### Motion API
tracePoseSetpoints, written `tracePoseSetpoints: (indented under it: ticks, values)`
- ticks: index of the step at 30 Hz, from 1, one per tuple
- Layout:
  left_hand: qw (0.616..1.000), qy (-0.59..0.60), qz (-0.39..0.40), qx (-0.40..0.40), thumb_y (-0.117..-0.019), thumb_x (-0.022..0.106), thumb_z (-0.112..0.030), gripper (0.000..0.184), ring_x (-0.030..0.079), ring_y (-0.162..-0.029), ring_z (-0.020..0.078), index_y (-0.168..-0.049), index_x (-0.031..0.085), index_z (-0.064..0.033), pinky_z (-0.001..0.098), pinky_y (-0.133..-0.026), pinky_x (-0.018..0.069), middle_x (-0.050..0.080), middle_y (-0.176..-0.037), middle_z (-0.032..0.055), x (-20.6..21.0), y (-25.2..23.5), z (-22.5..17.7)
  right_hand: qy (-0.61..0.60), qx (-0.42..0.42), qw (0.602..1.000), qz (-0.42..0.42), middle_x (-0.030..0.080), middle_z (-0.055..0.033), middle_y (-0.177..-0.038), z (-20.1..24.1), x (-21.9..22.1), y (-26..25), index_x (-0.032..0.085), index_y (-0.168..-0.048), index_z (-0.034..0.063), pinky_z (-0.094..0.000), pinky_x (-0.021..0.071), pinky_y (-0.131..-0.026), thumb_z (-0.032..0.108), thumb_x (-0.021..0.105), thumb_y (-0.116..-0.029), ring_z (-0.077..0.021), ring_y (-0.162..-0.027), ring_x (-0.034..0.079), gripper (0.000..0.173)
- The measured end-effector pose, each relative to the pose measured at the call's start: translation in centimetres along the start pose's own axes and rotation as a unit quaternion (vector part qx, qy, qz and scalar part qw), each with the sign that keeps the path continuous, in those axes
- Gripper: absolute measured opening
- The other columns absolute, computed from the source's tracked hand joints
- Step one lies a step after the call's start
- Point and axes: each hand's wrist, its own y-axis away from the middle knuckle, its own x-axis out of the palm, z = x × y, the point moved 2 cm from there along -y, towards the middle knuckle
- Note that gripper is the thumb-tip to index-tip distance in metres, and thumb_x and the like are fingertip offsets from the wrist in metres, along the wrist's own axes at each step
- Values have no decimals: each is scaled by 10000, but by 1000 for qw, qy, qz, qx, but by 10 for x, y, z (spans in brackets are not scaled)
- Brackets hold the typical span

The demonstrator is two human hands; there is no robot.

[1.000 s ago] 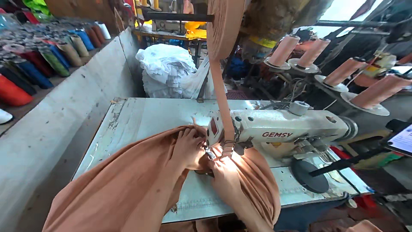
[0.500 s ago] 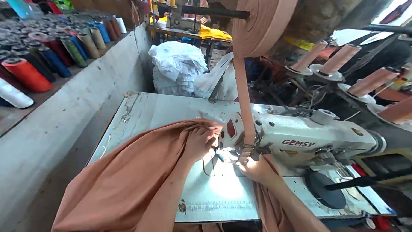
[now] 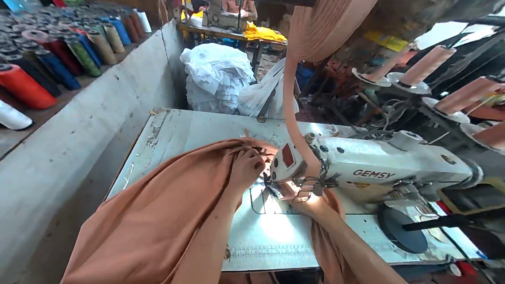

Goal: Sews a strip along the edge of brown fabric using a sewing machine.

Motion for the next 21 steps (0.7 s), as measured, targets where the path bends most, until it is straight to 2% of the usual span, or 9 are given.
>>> tracePoseSetpoints:
  ticks: [2, 4, 6, 8, 10, 12, 15, 18, 21]
  values:
    - [999, 42, 3, 1, -1036, 544, -442, 380, 629, -1186, 199, -1186, 738, -151, 430, -1084, 452, 709, -1214, 42, -12, 30, -4, 41, -90, 983, -157, 747, -169, -1018, -9, 0, 25, 758, -1052, 73, -565, 577, -845, 375, 532, -967, -346, -1002, 726, 386]
    - [997, 56, 46, -23, -1052, 538, -388, 396, 685, -1109, 237, -1231, 713, -82, 451, -1038, 510, 728, -1152, 113, -30, 77, -15, -16, -66, 989, -134, 744, -125, -992, -15, -10, 61, 740, -1150, 84, -580, 584, -799, 432, 577, -984, -314, -924, 728, 419]
    - [995, 17, 97, -18, -1085, 466, -361, 434, 669, -1139, 337, -1226, 698, -23, 510, -1043, 477, 711, -1173, 187, -39, 137, -29, -96, -33, 990, -103, 707, -60, -805, -11, -20, 89, 724, -1092, 98, -497, 572, -631, 456, 600, -958, -224, -703, 685, 402]
    - [998, -23, 45, 22, -1073, 497, -342, 402, 711, -1059, 342, -1142, 752, -39, 530, -976, 519, 747, -1108, 165, -39, 195, -39, -151, -79, 984, -55, 649, -38, -713, 10, -34, 100, 703, -1092, 95, -442, 540, -544, 367, 501, -1022, -190, -598, 627, 347]
    - [993, -69, -65, 67, -1011, 599, -333, 286, 737, -898, 222, -993, 793, -124, 411, -824, 595, 764, -964, 60, -33, 244, -42, -177, -165, 970, -1, 637, -33, -734, 49, -52, 100, 676, -1213, 123, -434, 526, -547, 280, 411, -1064, -187, -600, 609, 342]
    - [988, -88, -99, 85, -989, 629, -323, 240, 716, -826, 176, -942, 792, -154, 354, -757, 603, 731, -878, 23, -36, 279, -52, -172, -257, 950, 49, 701, -55, -905, 98, -67, 94, 664, -1318, 161, -475, 559, -645, 133, 468, -989, -213, -731, 659, 384]
    - [991, -12, -69, 112, -982, 641, -288, 211, 704, -815, 141, -915, 779, -143, 311, -754, 596, 730, -879, 23, -72, 312, -89, -81, -338, 922, 171, 714, -101, -1081, 169, -65, 86, 718, -1238, 189, -584, 556, -784, 180, 630, -944, -313, -965, 700, 307]
    - [964, 230, -76, 112, -1011, 658, -267, 253, 584, -699, 35, -879, 713, -57, 157, -638, 505, 614, -762, 14, -145, 319, -127, -63, -351, 856, 374, 718, -225, -1023, 201, -29, 114, 737, -1083, 16, -673, 520, -820, 142, 708, -941, -427, -971, 688, 192]
    - [955, 277, -109, 13, -1028, 612, -337, 316, 506, -613, -54, -826, 664, -99, 125, -551, 420, 566, -690, -86, -187, 300, -116, -277, -258, 825, 420, 684, -267, -1050, 186, 15, 148, 645, -1148, -142, -479, 542, -911, 56, 560, -1011, -312, -956, 674, 256]
